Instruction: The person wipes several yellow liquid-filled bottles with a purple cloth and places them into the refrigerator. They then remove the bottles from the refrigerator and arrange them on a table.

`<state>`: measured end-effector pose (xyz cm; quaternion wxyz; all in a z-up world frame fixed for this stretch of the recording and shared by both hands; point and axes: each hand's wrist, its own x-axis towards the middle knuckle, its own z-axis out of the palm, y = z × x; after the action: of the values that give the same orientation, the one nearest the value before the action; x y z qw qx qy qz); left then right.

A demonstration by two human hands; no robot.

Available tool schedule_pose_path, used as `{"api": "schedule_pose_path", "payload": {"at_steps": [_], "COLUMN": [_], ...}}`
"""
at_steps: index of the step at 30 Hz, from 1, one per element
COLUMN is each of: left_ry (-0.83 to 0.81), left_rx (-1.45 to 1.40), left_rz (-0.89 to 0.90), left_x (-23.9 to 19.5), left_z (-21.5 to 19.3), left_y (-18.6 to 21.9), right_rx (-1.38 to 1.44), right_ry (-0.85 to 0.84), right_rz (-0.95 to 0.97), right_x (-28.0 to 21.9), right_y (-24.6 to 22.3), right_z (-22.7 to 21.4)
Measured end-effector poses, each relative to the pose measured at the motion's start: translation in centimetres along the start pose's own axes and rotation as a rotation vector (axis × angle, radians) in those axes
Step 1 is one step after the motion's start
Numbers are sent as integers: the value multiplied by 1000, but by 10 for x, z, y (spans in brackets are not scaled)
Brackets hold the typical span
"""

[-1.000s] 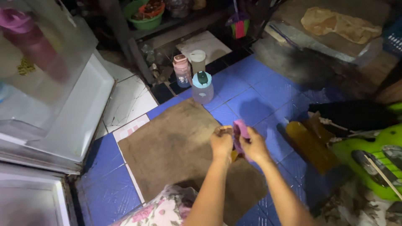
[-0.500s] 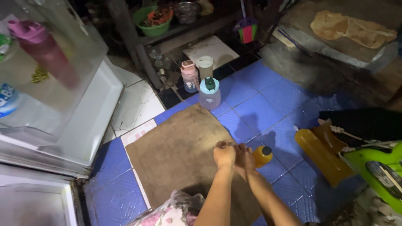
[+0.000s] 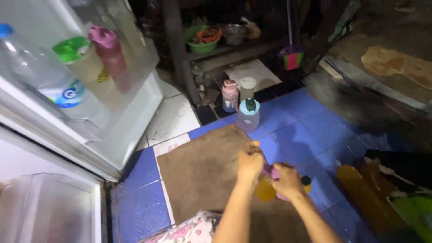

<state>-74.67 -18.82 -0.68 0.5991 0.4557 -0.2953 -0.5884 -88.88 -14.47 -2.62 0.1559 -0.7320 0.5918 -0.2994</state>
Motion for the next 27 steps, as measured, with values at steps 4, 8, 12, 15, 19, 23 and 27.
{"api": "schedule_pose_path", "payload": {"at_steps": [4, 8, 12, 15, 19, 23, 27], "left_ry": [-427, -550, -415, -197, -79, 79, 223], "left_rx": [587, 921, 778, 789, 560, 455, 254], "left_rz": [154, 469, 524, 525, 700, 750, 800], "left_x": [-28, -77, -115, -132, -149, -160, -174], "left_z": [-64, -112, -140, -174, -222, -260, -286], "left_y": [115, 202, 245, 267, 287, 298, 305], "right_rx": [-19, 182, 282, 276, 511, 883, 1112], "right_ry": [-43, -24, -71, -45, -129, -236, -129], "right_rz": [-110, -222, -249, -390, -470, -348, -587], "right_x": [22, 42, 52, 51, 46, 46, 34], "right_y": [-100, -210, -309, -368, -420, -448, -462], "right_z": [-72, -125, -133, -114, -88, -70, -47]}}
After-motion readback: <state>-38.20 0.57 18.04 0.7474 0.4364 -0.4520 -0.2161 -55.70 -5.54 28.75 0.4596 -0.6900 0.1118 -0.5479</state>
